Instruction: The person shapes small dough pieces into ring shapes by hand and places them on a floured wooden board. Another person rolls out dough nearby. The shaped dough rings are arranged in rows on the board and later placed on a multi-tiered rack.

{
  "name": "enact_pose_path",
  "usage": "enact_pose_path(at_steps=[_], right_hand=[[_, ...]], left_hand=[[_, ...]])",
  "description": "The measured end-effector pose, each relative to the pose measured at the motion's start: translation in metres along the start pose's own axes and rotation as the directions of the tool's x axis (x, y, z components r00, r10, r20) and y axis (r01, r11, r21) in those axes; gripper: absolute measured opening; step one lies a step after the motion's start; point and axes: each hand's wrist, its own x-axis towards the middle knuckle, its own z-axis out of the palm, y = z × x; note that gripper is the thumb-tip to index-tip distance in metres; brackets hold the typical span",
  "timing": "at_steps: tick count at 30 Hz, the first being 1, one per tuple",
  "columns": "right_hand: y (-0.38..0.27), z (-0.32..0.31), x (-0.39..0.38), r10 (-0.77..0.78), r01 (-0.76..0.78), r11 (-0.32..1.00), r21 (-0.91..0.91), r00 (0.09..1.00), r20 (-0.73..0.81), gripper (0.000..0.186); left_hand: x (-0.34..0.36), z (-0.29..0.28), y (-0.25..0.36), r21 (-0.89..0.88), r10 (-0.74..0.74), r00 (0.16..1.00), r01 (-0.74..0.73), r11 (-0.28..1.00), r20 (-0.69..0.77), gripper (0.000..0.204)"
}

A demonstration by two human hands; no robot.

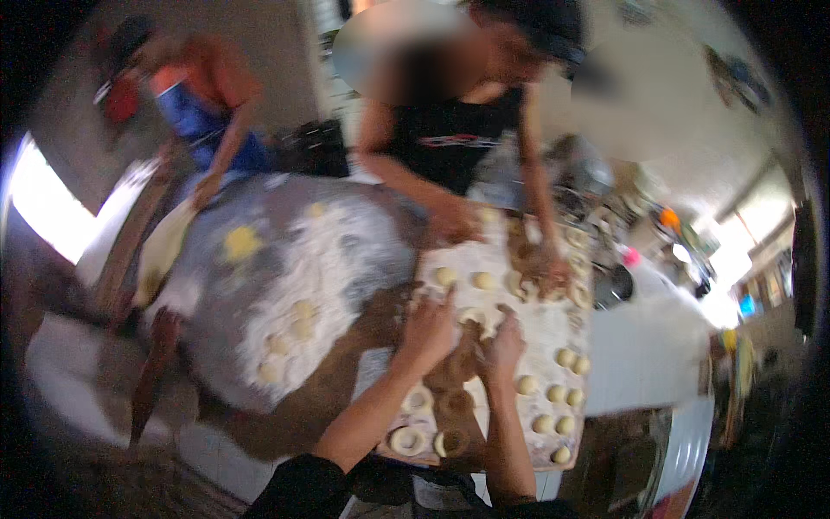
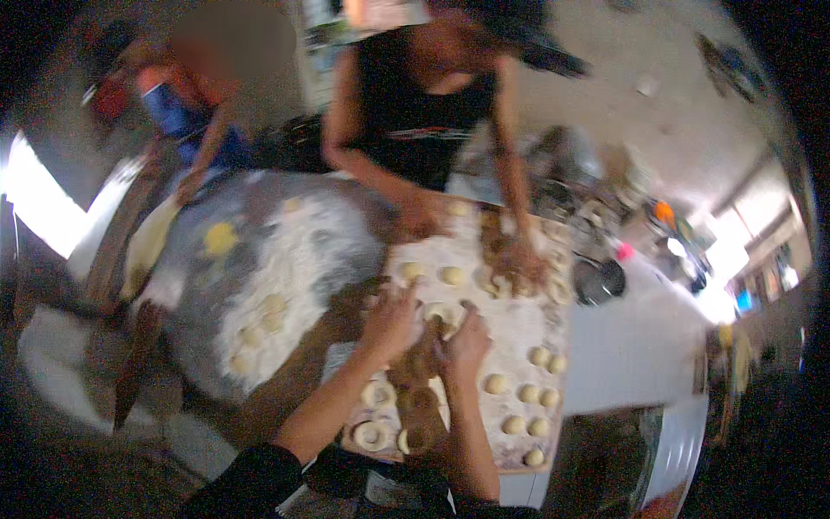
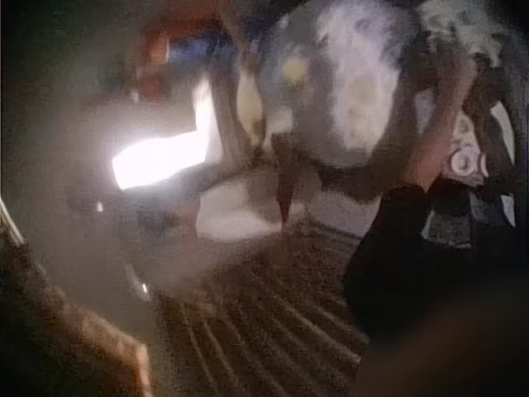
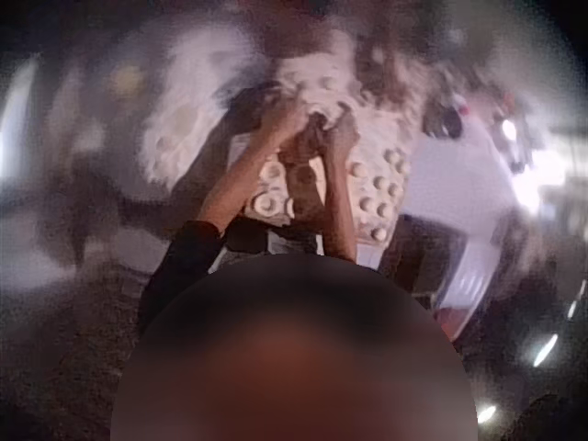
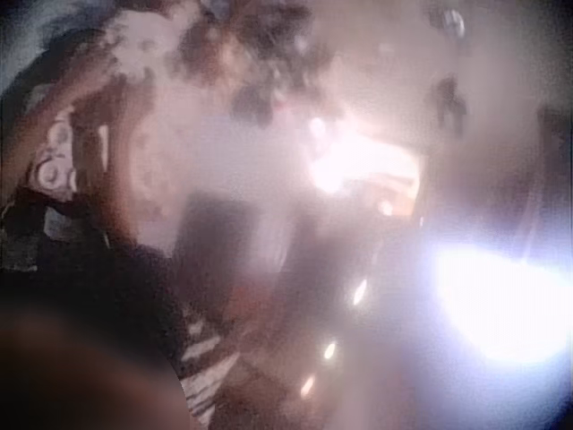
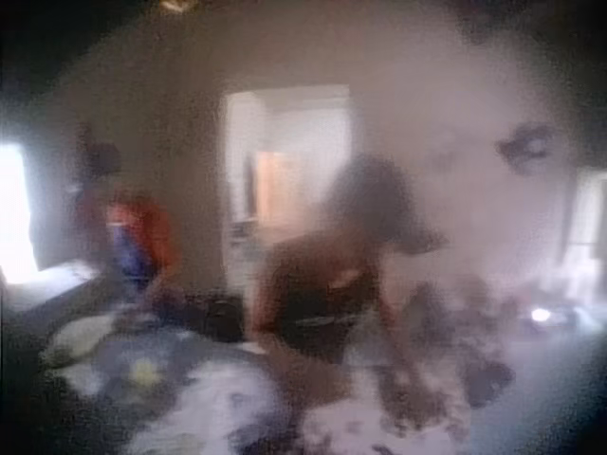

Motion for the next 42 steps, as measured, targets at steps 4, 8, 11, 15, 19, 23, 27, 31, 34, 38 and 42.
enact_pose_path(at_steps=[4,8,11,15,19,23,27,31,34,38,42], right_hand=[[-0.084,0.030,-0.042,-0.040,-0.076,0.952,0.297,0.930,0.366,0.024],[-0.172,0.102,-0.098,-0.389,0.068,0.892,0.447,0.619,0.683,0.022],[-0.224,0.148,-0.131,-0.550,0.369,0.834,0.411,0.494,0.673,0.032],[-0.279,0.179,-0.146,-0.669,0.722,0.665,0.190,0.463,0.582,0.039],[-0.287,0.173,-0.129,-0.551,0.493,0.789,0.367,0.302,0.778,0.035],[-0.271,0.170,-0.126,-0.346,-0.192,0.866,0.462,0.439,0.829,0.036],[-0.260,0.168,-0.131,-0.381,-0.435,0.654,0.618,0.516,0.767,0.045],[-0.269,0.141,-0.132,-0.363,-0.400,0.676,0.619,0.551,0.752,0.046],[-0.286,0.126,-0.130,-0.310,-0.220,0.810,0.544,0.627,0.715,0.049],[-0.308,0.154,-0.128,-0.370,0.405,0.914,-0.028,0.859,0.353,0.058],[-0.290,0.166,-0.129,-0.390,-0.036,0.688,0.725,0.824,0.411,0.062]], left_hand=[[-0.089,-0.038,-0.067,-0.300,-0.198,0.980,0.182,0.936,-0.023,0.057],[-0.200,-0.073,-0.146,-0.386,-0.525,0.832,0.431,0.815,-0.180,0.030],[-0.266,-0.103,-0.194,-0.356,-0.729,0.668,0.651,0.670,-0.149,0.021],[-0.294,-0.133,-0.230,-0.399,-0.781,0.624,0.722,0.565,0.024,0.026],[-0.282,-0.144,-0.244,-0.492,-0.760,0.625,0.725,0.482,0.178,0.033],[-0.271,-0.154,-0.251,-0.694,-0.646,0.755,0.524,0.493,0.112,0.045],[-0.261,-0.168,-0.251,-0.764,-0.575,0.818,0.388,0.515,0.028,0.041],[-0.254,-0.187,-0.247,-0.838,-0.519,0.846,0.367,0.405,0.120,0.037],[-0.253,-0.198,-0.244,-0.796,-0.439,0.898,0.285,0.534,0.027,0.031],[-0.236,-0.191,-0.243,-0.609,-0.310,0.927,0.124,0.784,-0.210,0.025],[-0.210,-0.169,-0.239,-0.479,-0.371,0.735,0.073,0.875,-0.567,0.041]])
